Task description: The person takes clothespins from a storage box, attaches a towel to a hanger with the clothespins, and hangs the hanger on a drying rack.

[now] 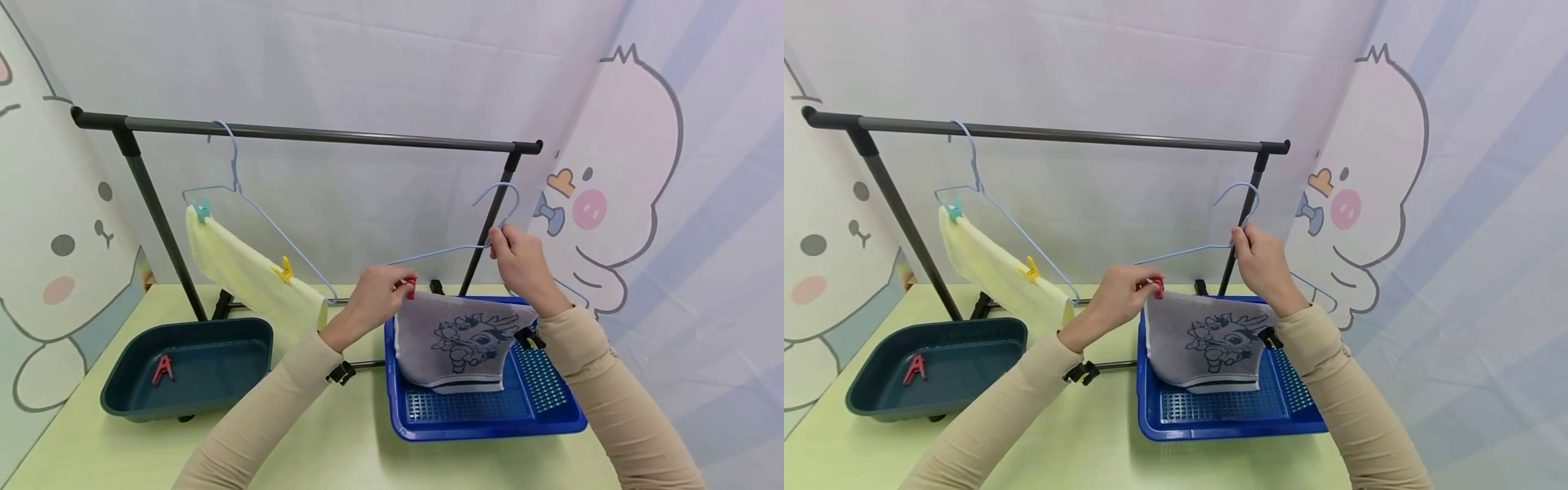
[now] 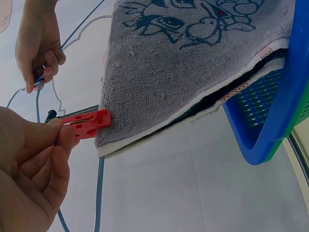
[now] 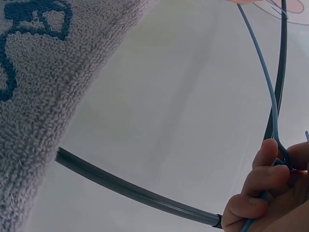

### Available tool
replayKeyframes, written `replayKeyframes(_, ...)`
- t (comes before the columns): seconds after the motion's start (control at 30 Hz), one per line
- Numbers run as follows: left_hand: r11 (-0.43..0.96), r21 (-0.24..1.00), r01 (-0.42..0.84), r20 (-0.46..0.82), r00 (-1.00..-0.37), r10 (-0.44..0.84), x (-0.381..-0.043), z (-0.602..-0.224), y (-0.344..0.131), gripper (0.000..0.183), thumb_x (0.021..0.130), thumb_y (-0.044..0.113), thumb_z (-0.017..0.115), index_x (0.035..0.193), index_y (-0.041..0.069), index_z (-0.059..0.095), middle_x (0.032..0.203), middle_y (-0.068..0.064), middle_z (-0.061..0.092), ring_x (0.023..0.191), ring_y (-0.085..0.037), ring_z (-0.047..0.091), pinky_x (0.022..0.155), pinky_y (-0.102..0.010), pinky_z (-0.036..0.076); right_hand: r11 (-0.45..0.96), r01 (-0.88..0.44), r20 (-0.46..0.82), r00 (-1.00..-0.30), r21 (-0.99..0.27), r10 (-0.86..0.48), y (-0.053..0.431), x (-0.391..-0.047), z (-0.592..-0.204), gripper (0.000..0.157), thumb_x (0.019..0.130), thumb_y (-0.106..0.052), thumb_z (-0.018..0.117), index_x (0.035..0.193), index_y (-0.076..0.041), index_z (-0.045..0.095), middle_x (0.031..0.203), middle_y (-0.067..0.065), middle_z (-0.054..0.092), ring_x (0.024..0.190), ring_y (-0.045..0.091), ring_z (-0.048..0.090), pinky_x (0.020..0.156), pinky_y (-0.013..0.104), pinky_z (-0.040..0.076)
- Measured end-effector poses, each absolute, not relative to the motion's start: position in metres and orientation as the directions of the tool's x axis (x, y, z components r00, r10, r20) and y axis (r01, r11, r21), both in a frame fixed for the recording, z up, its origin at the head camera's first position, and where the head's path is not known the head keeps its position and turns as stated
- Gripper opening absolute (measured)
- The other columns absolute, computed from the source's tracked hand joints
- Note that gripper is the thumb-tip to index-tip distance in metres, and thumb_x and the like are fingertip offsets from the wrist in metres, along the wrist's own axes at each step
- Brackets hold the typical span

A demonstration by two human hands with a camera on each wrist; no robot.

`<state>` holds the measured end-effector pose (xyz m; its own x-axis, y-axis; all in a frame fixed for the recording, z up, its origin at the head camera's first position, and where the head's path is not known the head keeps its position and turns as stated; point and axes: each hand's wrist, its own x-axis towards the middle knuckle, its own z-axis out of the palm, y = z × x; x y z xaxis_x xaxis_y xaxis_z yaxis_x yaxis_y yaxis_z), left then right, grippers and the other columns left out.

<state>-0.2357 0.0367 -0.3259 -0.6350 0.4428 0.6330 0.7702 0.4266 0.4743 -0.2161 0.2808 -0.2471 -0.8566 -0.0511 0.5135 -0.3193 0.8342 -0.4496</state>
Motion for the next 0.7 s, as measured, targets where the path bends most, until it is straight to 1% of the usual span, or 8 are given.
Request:
replayKeyframes(0.27, 0.440, 0.449, 0.777, 0.631, -0.625, 0.460, -0.2365, -0.3286, 0.0381, 0.011, 0.090, 0.004, 0.062, 0.091, 0.010, 0.071, 0.076, 0.002, 0.066, 0.066, -0.006, 0.060, 0.059, -0.021, 0.047, 0.830, -0.337, 0.536, -0.843, -0.445, -0.055, 0.2802, -0.2148, -0.2443, 0.040, 0.103, -0.032, 0.035, 0.080, -0.005, 0.054, 0.068, 0.008, 0.052, 0.050, 0.023, 0.036, 0.048, 0.032, 0.031)
replayKeyframes(0.47, 0.436, 0.459, 0.774, 0.631, -0.630, 0.454, -0.2371, -0.3307, 0.0376, 0.011, 0.090, 0.005, 0.062, 0.095, 0.009, 0.071, 0.078, 0.001, 0.068, 0.066, -0.006, 0.061, 0.058, -0.020, 0.047, 0.830, -0.332, 0.526, -0.849, -0.449, -0.055, 0.2804, -0.2172, -0.2457, 0.042, 0.103, -0.033, 0.036, 0.078, -0.005, 0.054, 0.068, 0.009, 0.053, 0.051, 0.024, 0.036, 0.048, 0.033, 0.031)
replayKeyframes(0.7, 0.422, 0.440, 0.793, 0.655, -0.605, 0.453, -0.2382, -0.3323, 0.0376, 0.011, 0.089, 0.003, 0.063, 0.093, 0.009, 0.071, 0.078, 0.000, 0.068, 0.066, -0.007, 0.062, 0.059, -0.020, 0.048, 0.828, -0.321, 0.514, -0.857, -0.460, -0.047, 0.2804, -0.2166, -0.2466, 0.042, 0.103, -0.034, 0.035, 0.080, -0.005, 0.054, 0.069, 0.009, 0.052, 0.050, 0.022, 0.036, 0.047, 0.031, 0.031)
